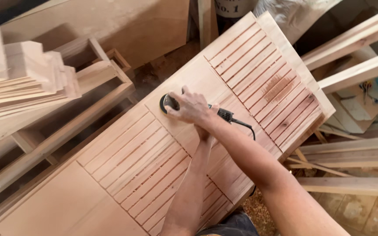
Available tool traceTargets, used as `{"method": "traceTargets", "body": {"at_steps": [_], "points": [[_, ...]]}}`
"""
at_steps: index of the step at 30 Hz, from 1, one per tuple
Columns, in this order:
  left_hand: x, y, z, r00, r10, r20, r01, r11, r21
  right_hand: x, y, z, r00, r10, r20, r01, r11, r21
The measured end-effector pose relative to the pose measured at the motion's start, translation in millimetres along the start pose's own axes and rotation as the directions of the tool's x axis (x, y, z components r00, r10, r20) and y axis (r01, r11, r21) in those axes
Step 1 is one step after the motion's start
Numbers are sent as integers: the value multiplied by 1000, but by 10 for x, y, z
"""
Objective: The person sands a wooden door panel with an electric orbital sander by moving the tool across the grooved and flat sections of the wood surface.
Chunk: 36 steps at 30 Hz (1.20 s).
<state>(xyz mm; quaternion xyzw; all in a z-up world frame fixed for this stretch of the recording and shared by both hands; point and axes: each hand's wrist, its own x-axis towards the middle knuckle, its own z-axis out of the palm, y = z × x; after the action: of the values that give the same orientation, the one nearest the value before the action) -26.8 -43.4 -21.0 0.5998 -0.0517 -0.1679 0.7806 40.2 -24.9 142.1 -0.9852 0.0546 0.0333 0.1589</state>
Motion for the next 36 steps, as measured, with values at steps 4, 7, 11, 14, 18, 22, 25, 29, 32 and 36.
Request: {"method": "traceTargets", "body": {"at_steps": [4, 7, 11, 14, 18, 22, 25, 29, 32, 36], "points": [[152, -269, 229, 999, 18, 27, -16, 998, -62, 34, 275, -125, 997, 50, -61, -53, 998, -38], [251, -364, 384, 998, 36, 60, -28, 992, -120, 85, 462, -256, 992, 114, -50, -117, 991, -60], [416, -341, 632, 993, 15, 118, -29, 992, 121, 173, 696, -407, 967, 254, 4, -254, 966, -40], [622, -496, 841, 976, -46, 211, 51, 999, -14, 199, 922, -481, 961, 269, -59, -272, 961, -40], [754, -791, 1041, 954, -42, 296, 94, 982, -164, 233, 1192, -581, 947, 281, -157, -287, 958, -17], [871, -707, 1238, 947, -2, 320, -1, 1000, 9, 320, 1392, -705, 916, 390, -90, -390, 921, 22], [971, -538, 1301, 928, 16, 372, -57, 993, 100, 353, 1539, -766, 912, 356, -205, -358, 933, 28], [1034, -397, 1246, 907, 18, 422, -99, 981, 170, 394, 1583, -784, 896, 389, -215, -379, 921, 88], [869, -388, 1029, 929, 47, 367, -115, 979, 166, 337, 1373, -719, 922, 351, -165, -338, 935, 104], [479, -391, 589, 973, 73, 221, -109, 982, 156, 218, 853, -483, 974, 183, -132, -180, 983, 41]]}}
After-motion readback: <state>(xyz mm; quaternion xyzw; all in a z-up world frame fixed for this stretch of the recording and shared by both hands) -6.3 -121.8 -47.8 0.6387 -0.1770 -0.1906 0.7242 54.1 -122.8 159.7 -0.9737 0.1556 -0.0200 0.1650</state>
